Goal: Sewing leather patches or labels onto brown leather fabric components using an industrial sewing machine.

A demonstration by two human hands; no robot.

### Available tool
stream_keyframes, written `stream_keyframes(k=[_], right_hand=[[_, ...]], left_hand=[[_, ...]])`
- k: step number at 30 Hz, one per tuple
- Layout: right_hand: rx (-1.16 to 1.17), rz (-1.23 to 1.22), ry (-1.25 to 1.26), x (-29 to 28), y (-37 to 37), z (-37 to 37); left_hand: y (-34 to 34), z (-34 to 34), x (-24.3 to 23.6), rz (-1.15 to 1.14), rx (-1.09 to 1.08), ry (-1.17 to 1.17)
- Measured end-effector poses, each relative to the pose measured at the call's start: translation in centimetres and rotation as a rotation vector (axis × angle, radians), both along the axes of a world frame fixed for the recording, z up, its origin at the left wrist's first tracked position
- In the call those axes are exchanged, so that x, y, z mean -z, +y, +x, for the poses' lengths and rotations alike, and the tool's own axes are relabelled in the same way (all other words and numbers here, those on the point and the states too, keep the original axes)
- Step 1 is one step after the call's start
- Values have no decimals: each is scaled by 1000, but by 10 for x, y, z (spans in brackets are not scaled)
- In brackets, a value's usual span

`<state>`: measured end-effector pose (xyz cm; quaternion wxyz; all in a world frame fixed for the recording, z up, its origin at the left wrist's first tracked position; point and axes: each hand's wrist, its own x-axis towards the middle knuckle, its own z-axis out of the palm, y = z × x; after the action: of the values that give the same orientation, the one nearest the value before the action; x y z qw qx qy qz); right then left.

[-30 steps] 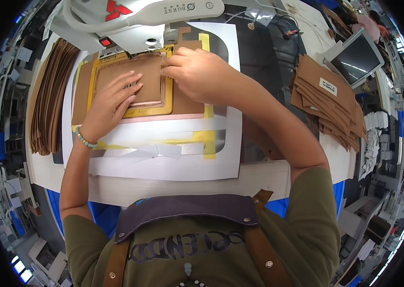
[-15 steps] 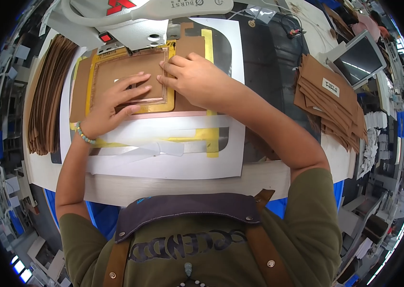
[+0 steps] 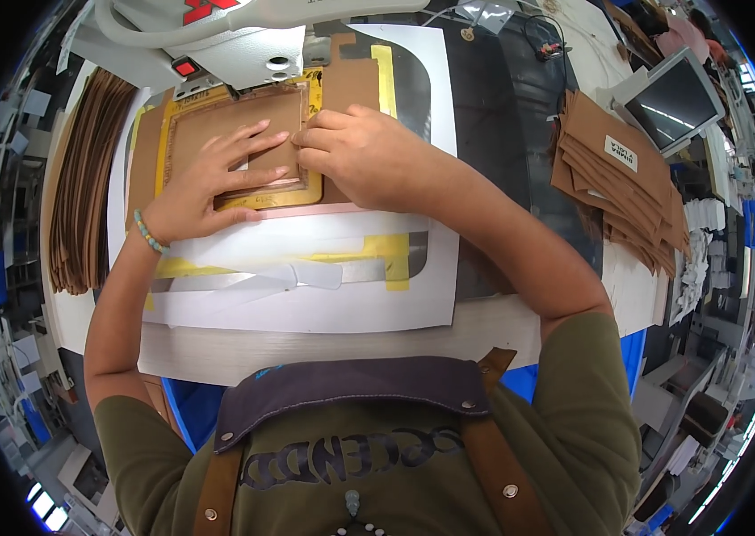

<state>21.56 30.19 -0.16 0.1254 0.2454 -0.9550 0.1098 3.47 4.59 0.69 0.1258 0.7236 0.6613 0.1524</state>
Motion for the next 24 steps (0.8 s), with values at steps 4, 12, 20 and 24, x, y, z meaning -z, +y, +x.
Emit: stream_keyframes(k=[4,12,20,24], right_hand=[[-34,-25,115,0,-3,1],[6,-42,-41,-8,-10,6],[106,-68,23,-14,19,20],[232,-156,33,-9,42,25]], left_hand=[[0,-1,0,-18,1,13],[4,-2,-4,8,-4,1],[10,-10,-6,-17,2,33],[13,-14,-3,22,-10,24]])
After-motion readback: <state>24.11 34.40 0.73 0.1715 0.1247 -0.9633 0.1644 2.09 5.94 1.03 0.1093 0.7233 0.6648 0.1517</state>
